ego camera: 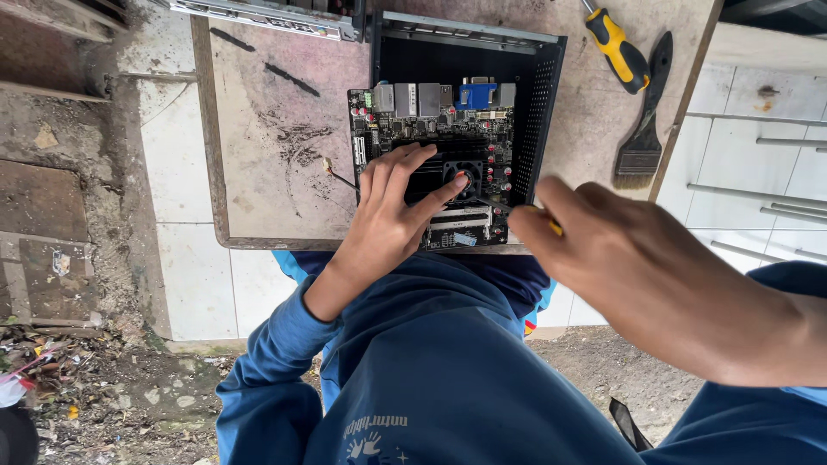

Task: The person uses a screwdriver to remove screws from a computer motherboard placed on a table. They then use their hands to detach and remove a black fan component from the board.

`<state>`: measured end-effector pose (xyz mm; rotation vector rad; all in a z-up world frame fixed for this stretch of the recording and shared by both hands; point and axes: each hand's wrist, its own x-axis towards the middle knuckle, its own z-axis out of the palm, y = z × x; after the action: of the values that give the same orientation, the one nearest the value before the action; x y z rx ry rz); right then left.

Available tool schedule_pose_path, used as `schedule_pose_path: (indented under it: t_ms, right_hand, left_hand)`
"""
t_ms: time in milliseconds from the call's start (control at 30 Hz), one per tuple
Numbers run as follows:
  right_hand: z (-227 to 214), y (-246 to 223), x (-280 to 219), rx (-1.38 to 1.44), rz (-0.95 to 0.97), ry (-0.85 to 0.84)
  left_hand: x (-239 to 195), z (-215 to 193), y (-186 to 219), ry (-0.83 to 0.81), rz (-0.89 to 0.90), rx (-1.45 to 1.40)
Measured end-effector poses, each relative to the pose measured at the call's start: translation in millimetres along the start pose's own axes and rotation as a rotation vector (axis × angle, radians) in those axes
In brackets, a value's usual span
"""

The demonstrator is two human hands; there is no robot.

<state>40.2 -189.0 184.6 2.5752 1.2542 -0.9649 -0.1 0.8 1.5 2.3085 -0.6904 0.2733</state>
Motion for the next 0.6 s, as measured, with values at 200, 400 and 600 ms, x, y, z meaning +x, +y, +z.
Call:
schedule_pose_path:
  t_ms: [200,400,600]
  right_hand:
    - [4,-18,8,-0.258,0.07,-0.02]
    - [-14,-17,21,0.042,0.228,-0.087]
    - [-17,-4,15,-0.455,-0.327,0.133]
  left_hand:
    - [1,-1,1,-0.013,-0.013,0.001]
    - [2,-2,1,-0.013,-0.008,0.001]
    - [12,-16,-16,-0.026,0.087,-0.081]
